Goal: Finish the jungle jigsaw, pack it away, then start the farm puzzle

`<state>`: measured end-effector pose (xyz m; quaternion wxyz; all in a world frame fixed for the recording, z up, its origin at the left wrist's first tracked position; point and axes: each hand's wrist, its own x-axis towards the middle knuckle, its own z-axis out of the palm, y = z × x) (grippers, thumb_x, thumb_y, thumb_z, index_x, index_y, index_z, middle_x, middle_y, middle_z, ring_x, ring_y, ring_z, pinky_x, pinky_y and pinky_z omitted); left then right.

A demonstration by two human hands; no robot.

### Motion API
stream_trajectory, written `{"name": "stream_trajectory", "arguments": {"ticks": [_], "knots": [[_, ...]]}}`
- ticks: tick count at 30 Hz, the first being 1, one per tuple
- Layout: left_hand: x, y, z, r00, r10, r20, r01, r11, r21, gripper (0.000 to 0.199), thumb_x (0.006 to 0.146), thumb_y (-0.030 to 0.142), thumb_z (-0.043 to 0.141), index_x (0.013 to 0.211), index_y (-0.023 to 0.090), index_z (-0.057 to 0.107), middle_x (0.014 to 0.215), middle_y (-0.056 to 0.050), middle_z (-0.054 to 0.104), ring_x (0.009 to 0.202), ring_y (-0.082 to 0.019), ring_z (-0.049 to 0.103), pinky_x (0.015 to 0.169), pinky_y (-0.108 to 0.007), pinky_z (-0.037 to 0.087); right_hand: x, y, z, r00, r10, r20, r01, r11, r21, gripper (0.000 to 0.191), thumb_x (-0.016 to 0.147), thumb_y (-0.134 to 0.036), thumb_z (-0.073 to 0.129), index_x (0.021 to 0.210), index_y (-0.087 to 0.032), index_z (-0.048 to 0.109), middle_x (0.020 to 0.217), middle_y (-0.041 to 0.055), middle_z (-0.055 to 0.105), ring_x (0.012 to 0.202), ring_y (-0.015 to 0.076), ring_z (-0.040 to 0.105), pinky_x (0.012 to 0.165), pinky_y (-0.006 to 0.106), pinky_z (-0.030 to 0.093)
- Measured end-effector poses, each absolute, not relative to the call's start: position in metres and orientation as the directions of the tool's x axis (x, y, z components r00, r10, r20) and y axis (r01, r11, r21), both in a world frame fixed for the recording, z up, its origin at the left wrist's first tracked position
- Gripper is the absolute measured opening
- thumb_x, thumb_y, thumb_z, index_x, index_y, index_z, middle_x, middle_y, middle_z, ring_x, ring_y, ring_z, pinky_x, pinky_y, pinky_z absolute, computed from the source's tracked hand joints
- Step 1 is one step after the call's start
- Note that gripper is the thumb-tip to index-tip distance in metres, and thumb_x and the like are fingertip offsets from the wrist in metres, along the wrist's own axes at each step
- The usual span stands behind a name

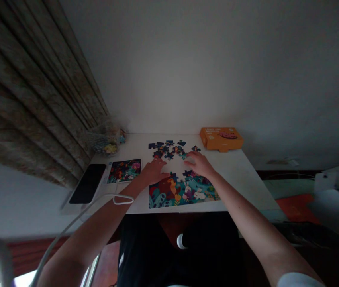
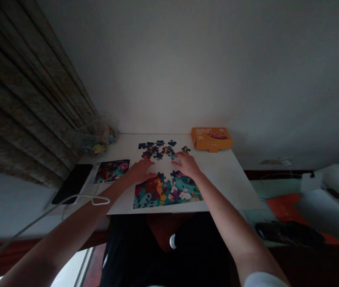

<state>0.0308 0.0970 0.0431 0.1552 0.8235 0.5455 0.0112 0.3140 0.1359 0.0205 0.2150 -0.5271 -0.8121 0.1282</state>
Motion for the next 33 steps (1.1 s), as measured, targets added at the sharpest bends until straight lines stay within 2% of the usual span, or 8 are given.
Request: {"name": "stream_trajectory", "arguments": {"ticks": [3,7,14,19,23,27,30,33], "knots": [[0.034,0.070,0.044,0.413,0.892,-0.181,0.897,-0.364,0.251,0.057,0.094,0.062,0.061,0.136,0.023,0.060,0.141,-0.015,0.059,0.130,-0.036,0.054,0.101,-0.044,0.045,0.318,0.093,0.017,-0.391,0.902,0.185,0.833,0.432,-0.345,0.037,0.098,-0.045,0.064,0.128,-0.023,0.069,0.141,0.0152,0.064,0.130,0.0317,0.058,0.109,0.049,0.044],[0.063,0.041,0.042,0.300,0.953,-0.049,0.943,-0.289,0.163,0.043,0.103,0.052,0.050,0.126,0.019,0.063,0.127,-0.017,0.064,0.119,-0.035,0.058,0.100,-0.047,0.044,0.310,0.054,0.009,-0.369,0.912,0.180,0.870,0.407,-0.280,0.042,0.101,-0.048,0.059,0.133,-0.022,0.066,0.142,0.0157,0.064,0.130,0.0339,0.058,0.108,0.051,0.042],[0.089,0.043,0.029,0.260,0.963,0.067,0.957,-0.266,0.115,0.046,0.102,0.056,0.048,0.124,0.019,0.065,0.119,-0.018,0.063,0.115,-0.036,0.055,0.098,-0.047,0.043,0.298,0.054,0.010,-0.342,0.916,0.210,0.901,0.383,-0.205,0.037,0.102,-0.053,0.054,0.118,-0.022,0.066,0.117,0.0141,0.069,0.111,0.0313,0.060,0.098,0.045,0.042],[0.087,0.055,0.026,0.274,0.955,0.115,0.948,-0.288,0.132,0.047,0.102,0.055,0.046,0.115,0.016,0.068,0.113,-0.019,0.066,0.116,-0.037,0.055,0.101,-0.050,0.040,0.297,0.059,0.012,-0.312,0.928,0.202,0.911,0.353,-0.216,0.035,0.101,-0.054,0.054,0.108,-0.021,0.063,0.109,0.0124,0.068,0.107,0.0304,0.059,0.094,0.043,0.042],[0.086,0.062,0.028,0.295,0.952,0.079,0.927,-0.305,0.220,0.042,0.103,0.052,0.047,0.104,0.017,0.070,0.111,-0.017,0.068,0.114,-0.035,0.060,0.100,-0.045,0.042,0.297,0.057,0.012,-0.315,0.925,0.212,0.909,0.359,-0.214,0.033,0.101,-0.053,0.055,0.104,-0.021,0.062,0.108,0.0118,0.067,0.107,0.0303,0.058,0.095,0.044,0.040],[0.083,0.074,0.033,0.272,0.961,-0.060,0.914,-0.238,0.330,0.041,0.103,0.055,0.047,0.096,0.021,0.070,0.099,-0.012,0.071,0.099,-0.030,0.067,0.087,-0.037,0.046,0.299,0.055,0.013,-0.329,0.915,0.233,0.896,0.380,-0.229,0.032,0.102,-0.052,0.053,0.106,-0.021,0.062,0.110,0.0118,0.067,0.108,0.0302,0.057,0.096,0.044,0.039],[0.081,0.084,0.038,0.250,0.957,-0.146,0.915,-0.184,0.358,0.045,0.102,0.059,0.047,0.089,0.022,0.070,0.091,-0.011,0.073,0.092,-0.029,0.069,0.079,-0.035,0.046,0.299,0.054,0.014,-0.354,0.905,0.235,0.882,0.407,-0.238,0.034,0.103,-0.053,0.052,0.109,-0.021,0.063,0.112,0.0122,0.068,0.109,0.0299,0.058,0.096,0.044,0.038],[0.083,0.091,0.045,0.278,0.945,-0.174,0.907,-0.199,0.371,0.044,0.100,0.058,0.049,0.086,0.022,0.071,0.097,-0.012,0.075,0.095,-0.029,0.070,0.078,-0.034,0.046,0.299,0.054,0.015,-0.375,0.899,0.228,0.879,0.423,-0.221,0.039,0.101,-0.057,0.054,0.109,-0.021,0.065,0.112,0.0121,0.068,0.109,0.0293,0.058,0.095,0.042,0.038]]}}
